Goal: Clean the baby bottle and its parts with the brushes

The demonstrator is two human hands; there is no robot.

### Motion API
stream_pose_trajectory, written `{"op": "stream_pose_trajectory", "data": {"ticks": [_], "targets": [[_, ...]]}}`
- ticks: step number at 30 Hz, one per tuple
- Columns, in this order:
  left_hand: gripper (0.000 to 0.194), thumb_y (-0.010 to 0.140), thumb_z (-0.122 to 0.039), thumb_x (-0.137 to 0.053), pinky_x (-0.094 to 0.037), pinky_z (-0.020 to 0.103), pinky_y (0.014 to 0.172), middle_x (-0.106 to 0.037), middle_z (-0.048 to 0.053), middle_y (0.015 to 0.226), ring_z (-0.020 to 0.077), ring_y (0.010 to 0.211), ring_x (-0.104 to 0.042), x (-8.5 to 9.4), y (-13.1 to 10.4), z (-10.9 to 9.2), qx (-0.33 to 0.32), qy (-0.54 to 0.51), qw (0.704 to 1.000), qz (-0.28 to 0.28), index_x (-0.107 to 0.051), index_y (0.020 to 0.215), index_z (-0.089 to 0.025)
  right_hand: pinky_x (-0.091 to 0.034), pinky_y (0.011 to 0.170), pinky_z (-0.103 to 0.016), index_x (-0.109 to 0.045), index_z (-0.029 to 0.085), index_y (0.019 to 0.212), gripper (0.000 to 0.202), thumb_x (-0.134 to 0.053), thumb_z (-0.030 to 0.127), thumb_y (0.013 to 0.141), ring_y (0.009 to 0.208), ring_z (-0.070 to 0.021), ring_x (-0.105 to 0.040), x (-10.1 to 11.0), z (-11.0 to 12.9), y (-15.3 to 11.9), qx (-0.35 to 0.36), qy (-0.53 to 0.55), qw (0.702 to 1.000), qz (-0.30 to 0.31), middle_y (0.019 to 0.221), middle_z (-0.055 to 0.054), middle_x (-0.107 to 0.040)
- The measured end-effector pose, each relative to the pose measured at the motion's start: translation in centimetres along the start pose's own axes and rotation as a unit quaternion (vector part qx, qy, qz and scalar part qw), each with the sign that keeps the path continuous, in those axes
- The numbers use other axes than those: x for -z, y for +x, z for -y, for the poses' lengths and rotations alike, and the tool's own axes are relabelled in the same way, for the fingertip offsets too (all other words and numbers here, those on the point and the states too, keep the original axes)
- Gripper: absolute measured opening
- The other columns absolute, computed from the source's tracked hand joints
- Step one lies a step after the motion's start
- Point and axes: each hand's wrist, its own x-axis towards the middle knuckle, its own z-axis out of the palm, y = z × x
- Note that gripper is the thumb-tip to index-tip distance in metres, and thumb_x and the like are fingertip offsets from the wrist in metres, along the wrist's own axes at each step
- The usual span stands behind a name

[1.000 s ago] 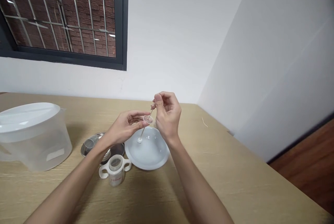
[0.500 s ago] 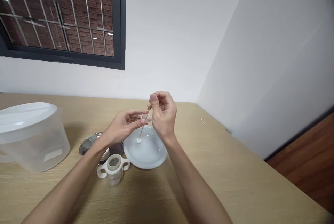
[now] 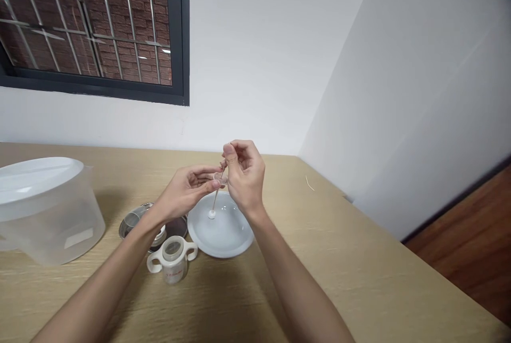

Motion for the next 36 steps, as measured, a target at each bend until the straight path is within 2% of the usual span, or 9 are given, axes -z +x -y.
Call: {"op": "stream_pose_trajectory", "data": {"ticks": [10, 25, 36], "targets": [[0.049, 0.078, -0.043, -0.079, -0.055, 0.039, 0.093, -0.074, 0.013, 0.113, 0.0277, 0.107, -0.068, 0.28, 0.27, -0.13, 0.001, 0.001, 1.0, -0.023, -0.068, 0.115, -0.012, -0.051, 0.064, -0.024, -0.059, 0.021, 0.09, 0.019, -0.06, 0.039, 0.093, 0.069, -0.0106, -0.056, -0.29, -0.48, -0.47, -0.006, -0.025, 0.999, 0.019, 0.081, 0.001, -0.059], [0.047, 0.078, -0.041, -0.079, -0.056, 0.04, 0.092, -0.076, 0.012, 0.108, 0.0275, 0.104, -0.069, 0.13, 0.26, -0.32, 0.002, -0.005, 1.0, -0.024, -0.069, 0.114, -0.012, -0.05, 0.066, -0.024, -0.059, 0.022, 0.09, 0.017, -0.06, 0.038, 0.093, 0.07, -0.0108, -0.056, -0.21, -0.36, -0.39, 0.002, -0.032, 0.999, 0.019, 0.083, 0.001, -0.06], [0.047, 0.078, -0.04, -0.08, -0.056, 0.036, 0.091, -0.076, 0.012, 0.108, 0.0259, 0.104, -0.07, 0.18, 0.32, -0.03, 0.001, -0.017, 1.0, -0.025, -0.069, 0.114, -0.012, -0.049, 0.067, -0.025, -0.06, 0.021, 0.089, 0.015, -0.06, 0.035, 0.094, 0.07, -0.0108, -0.056, -0.2, -0.29, -0.35, 0.009, -0.03, 0.999, 0.019, 0.081, 0.001, -0.059]]}}
